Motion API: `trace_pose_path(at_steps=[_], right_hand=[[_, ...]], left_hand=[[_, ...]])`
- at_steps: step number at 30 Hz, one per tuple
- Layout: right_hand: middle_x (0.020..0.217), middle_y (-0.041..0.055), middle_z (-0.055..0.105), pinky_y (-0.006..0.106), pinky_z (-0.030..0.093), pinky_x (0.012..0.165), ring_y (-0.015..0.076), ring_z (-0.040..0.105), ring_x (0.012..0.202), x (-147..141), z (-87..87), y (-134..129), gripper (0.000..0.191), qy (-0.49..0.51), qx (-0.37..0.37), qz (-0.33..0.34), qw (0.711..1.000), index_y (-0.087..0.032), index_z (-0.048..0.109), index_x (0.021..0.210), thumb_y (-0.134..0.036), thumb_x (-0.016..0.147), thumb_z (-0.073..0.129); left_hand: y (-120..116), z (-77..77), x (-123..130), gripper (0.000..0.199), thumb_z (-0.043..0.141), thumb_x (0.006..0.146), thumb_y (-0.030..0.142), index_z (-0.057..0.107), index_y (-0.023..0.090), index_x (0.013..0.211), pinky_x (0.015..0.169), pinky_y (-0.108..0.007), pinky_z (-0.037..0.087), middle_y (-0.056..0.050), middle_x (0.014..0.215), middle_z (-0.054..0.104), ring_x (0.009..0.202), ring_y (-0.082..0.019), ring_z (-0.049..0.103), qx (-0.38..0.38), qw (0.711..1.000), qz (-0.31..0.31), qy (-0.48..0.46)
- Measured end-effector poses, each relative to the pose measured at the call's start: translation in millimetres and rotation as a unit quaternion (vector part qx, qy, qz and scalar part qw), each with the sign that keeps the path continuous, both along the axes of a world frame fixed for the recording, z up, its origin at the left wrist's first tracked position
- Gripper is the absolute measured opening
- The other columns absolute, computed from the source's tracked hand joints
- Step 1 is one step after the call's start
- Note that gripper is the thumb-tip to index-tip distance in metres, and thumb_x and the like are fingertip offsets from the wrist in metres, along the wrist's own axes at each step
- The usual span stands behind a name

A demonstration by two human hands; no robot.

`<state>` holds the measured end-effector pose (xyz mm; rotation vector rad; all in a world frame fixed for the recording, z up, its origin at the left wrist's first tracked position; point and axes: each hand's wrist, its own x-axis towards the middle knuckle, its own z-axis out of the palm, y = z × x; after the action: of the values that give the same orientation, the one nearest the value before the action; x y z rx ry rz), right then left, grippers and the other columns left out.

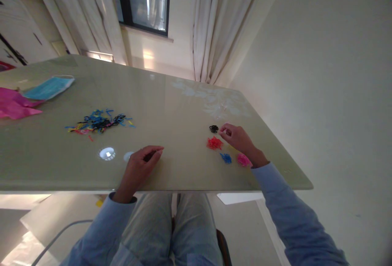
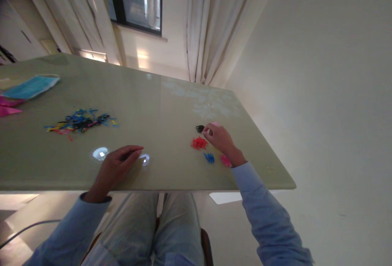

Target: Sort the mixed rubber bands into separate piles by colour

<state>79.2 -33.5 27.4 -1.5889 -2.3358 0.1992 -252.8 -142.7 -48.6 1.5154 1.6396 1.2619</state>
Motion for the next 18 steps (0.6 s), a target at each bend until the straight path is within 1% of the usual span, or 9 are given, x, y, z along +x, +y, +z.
trace_pose_path(at_steps=[2, 4, 6, 8, 11, 14, 16, 18], right_hand=[[0.059, -0.0013, 0.059, 0.023, 0.033, 0.056, 0.0119, 0.049, 0.052, -5.9, -5.1, -24.7, 0.021, 0.028, -0.010, -0.003, 1.000, -0.018, 0.068, 0.093, -0.034, 0.088, 0.056], [0.057, -0.0016, 0.059, 0.024, 0.032, 0.054, 0.0120, 0.048, 0.050, -15.4, -13.9, -49.3, 0.023, 0.049, -0.031, 0.003, 0.998, -0.019, 0.069, 0.092, -0.037, 0.090, 0.054], [0.059, -0.0008, 0.060, 0.024, 0.033, 0.055, 0.0128, 0.050, 0.051, -26.9, -26.0, -70.1, 0.024, 0.071, -0.056, 0.027, 0.996, -0.020, 0.069, 0.092, -0.037, 0.090, 0.053], [0.058, -0.0008, 0.061, 0.025, 0.035, 0.055, 0.0139, 0.052, 0.051, -38.0, -39.8, -85.0, 0.026, 0.094, -0.071, 0.044, 0.992, -0.020, 0.069, 0.093, -0.039, 0.092, 0.051], [0.058, 0.0000, 0.062, 0.026, 0.038, 0.056, 0.0157, 0.057, 0.053, -49.3, -58.5, -95.6, 0.027, 0.118, -0.076, 0.057, 0.988, -0.021, 0.069, 0.093, -0.040, 0.092, 0.050], [0.059, 0.0009, 0.064, 0.027, 0.040, 0.056, 0.0172, 0.059, 0.054, -51.2, -68.8, -96.8, 0.027, 0.136, -0.061, 0.053, 0.987, -0.022, 0.070, 0.091, -0.041, 0.092, 0.050], [0.057, 0.0007, 0.063, 0.027, 0.041, 0.054, 0.0173, 0.059, 0.053, -48.5, -70.8, -95.9, 0.029, 0.157, -0.055, 0.053, 0.985, -0.023, 0.069, 0.089, -0.043, 0.091, 0.049], [0.056, 0.0002, 0.062, 0.027, 0.041, 0.052, 0.0169, 0.058, 0.051, -45.1, -70.7, -95.4, 0.030, 0.182, -0.054, 0.058, 0.980, -0.022, 0.069, 0.087, -0.045, 0.091, 0.050]], left_hand=[[0.3, -0.4, 0.4, 0.034, 0.060, 0.078, 0.048, 0.076, 0.020, 0.088, 0.074, -0.031, 0.054, -0.005, 0.088, 0.077, 0.079, -0.021, 0.069, 0.000, 1.000, 0.003, -0.005], [0.9, -0.2, 1.0, 0.033, 0.060, 0.077, 0.048, 0.076, 0.020, 0.087, 0.075, -0.031, 0.054, -0.005, 0.087, 0.077, 0.078, -0.021, 0.069, 0.001, 1.000, 0.008, -0.006], [1.5, 0.9, 1.7, 0.033, 0.060, 0.077, 0.048, 0.076, 0.020, 0.086, 0.075, -0.031, 0.055, -0.006, 0.086, 0.077, 0.077, -0.021, 0.069, 0.000, 1.000, 0.005, -0.006], [1.9, 2.3, 1.9, 0.033, 0.060, 0.077, 0.047, 0.076, 0.020, 0.086, 0.075, -0.031, 0.055, -0.006, 0.087, 0.077, 0.078, -0.021, 0.069, -0.001, 1.000, -0.006, -0.007], [2.9, 3.9, -1.7, 0.034, 0.059, 0.079, 0.047, 0.075, 0.019, 0.088, 0.073, -0.031, 0.054, -0.007, 0.086, 0.077, 0.077, -0.020, 0.069, -0.009, 1.000, -0.026, -0.011], [5.2, 6.6, -16.3, 0.037, 0.057, 0.081, 0.048, 0.075, 0.018, 0.092, 0.068, -0.029, 0.053, -0.007, 0.085, 0.076, 0.074, -0.019, 0.068, -0.015, 1.000, -0.023, 0.001], [7.7, 10.6, -34.0, 0.039, 0.055, 0.081, 0.048, 0.075, 0.017, 0.094, 0.066, -0.029, 0.052, -0.007, 0.085, 0.076, 0.072, -0.019, 0.067, -0.006, 0.999, 0.015, 0.038], [11.1, 16.3, -57.2, 0.040, 0.052, 0.081, 0.046, 0.075, 0.016, 0.095, 0.066, -0.029, 0.051, -0.008, 0.083, 0.075, 0.069, -0.019, 0.066, 0.008, 0.991, 0.076, 0.109]])
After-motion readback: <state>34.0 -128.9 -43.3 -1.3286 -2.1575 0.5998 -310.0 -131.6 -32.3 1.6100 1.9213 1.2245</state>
